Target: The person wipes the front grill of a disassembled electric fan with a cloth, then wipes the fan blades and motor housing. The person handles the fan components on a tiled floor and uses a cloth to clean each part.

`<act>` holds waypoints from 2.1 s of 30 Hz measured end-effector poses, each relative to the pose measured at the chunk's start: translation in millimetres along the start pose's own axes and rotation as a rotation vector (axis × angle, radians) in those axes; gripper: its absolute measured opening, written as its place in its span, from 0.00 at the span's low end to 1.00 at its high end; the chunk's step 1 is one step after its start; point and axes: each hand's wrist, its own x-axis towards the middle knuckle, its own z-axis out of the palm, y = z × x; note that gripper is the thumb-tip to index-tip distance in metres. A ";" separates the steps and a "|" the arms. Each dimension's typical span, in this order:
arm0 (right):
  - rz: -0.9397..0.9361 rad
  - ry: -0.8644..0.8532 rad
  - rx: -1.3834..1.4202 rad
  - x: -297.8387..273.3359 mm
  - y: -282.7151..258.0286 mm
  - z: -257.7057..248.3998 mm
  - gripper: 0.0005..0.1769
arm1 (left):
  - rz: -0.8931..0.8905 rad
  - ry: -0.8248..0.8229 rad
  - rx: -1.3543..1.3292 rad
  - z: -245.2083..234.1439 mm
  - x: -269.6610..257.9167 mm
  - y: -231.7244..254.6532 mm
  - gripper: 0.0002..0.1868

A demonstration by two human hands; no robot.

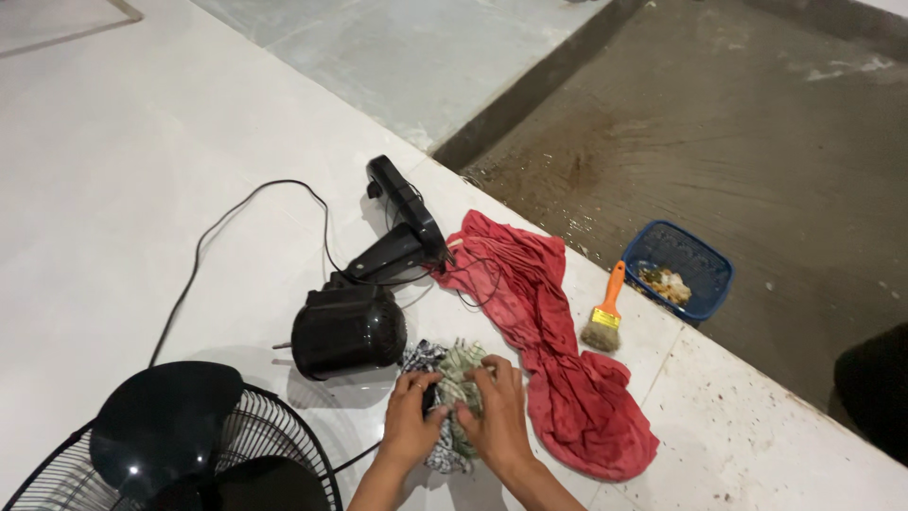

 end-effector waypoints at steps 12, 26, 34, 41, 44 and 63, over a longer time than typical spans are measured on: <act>0.818 -0.157 1.167 14.3 42.5 -35.1 0.07 | -0.424 0.345 -0.648 -1.9 -21.9 -2.0 0.15; 0.686 -0.183 1.249 25.2 -23.9 -28.2 0.23 | -0.307 0.355 -0.995 -7.0 -19.5 15.3 0.18; 0.367 -0.222 0.821 25.5 -62.5 16.3 0.20 | -0.438 0.193 -1.341 -19.8 -13.7 44.6 0.21; 0.694 -0.062 0.492 49.5 -49.7 26.0 0.18 | -0.577 0.045 -1.337 -28.7 -26.8 54.3 0.20; 0.805 -0.074 0.773 49.1 -33.3 26.9 0.14 | -0.460 0.051 -1.135 -22.5 -22.0 53.5 0.20; 0.629 0.028 0.739 40.5 -44.6 17.1 0.18 | -0.562 0.102 -0.973 -12.7 -1.6 50.8 0.22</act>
